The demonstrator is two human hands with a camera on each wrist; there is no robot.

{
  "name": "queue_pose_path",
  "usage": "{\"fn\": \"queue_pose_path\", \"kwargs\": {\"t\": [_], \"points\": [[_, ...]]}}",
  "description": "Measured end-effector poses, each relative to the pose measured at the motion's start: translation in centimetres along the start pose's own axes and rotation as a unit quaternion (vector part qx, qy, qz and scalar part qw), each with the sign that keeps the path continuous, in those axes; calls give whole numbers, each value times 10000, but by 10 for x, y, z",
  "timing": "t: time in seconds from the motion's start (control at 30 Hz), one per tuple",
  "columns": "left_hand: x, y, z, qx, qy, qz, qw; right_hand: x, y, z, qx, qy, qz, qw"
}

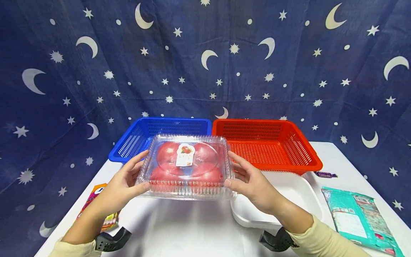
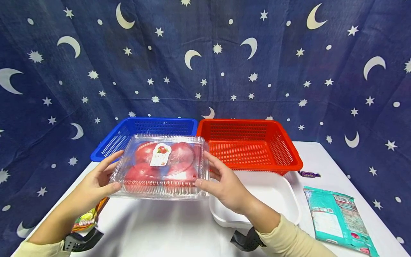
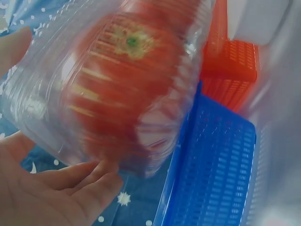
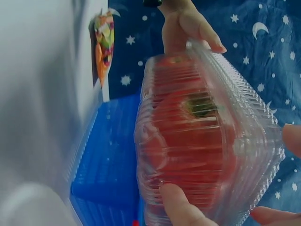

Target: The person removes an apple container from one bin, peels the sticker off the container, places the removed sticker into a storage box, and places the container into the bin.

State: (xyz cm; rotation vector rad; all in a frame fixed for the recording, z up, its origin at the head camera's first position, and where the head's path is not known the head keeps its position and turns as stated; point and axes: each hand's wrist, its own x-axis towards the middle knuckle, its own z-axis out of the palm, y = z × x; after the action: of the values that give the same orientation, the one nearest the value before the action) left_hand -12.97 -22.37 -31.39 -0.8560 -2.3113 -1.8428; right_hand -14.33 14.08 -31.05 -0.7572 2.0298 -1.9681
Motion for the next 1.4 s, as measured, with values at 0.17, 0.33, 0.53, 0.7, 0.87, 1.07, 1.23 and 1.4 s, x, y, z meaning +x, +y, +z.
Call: {"fn": "queue_pose_path", "kwargs": {"t": [0.17, 0.33, 0.53, 0.7, 0.87, 1.07, 1.23, 1.4], "points": [[-13, -6, -10, 62, -110, 75, 9999, -2, 5, 11, -524, 94, 43, 9986], [-28, -14, -19, -6, -286, 63, 9996, -6, 8, 24, -566, 54, 115, 9983], [-47, -18, -28, 136, -323, -281, 9990, -11, 12, 39, -364, -29, 289, 9989], [-56, -24, -33, 167, -391, -258, 9988, -14, 17, 47, -324, 16, 443, 9985], [-63, -32, -36, 309, -361, -308, 9984, -16, 24, 52, -399, 11, 564, 9976], [-71, -41, -37, 211, -411, -548, 9974, -18, 32, 55, -507, -55, 631, 9967], [-74, -43, -37, 10, -510, -896, 9947, -19, 37, 57, -547, -119, 758, 9956], [-76, -46, -37, 39, -502, -1138, 9922, -17, 41, 57, -561, -193, 891, 9943]]}}
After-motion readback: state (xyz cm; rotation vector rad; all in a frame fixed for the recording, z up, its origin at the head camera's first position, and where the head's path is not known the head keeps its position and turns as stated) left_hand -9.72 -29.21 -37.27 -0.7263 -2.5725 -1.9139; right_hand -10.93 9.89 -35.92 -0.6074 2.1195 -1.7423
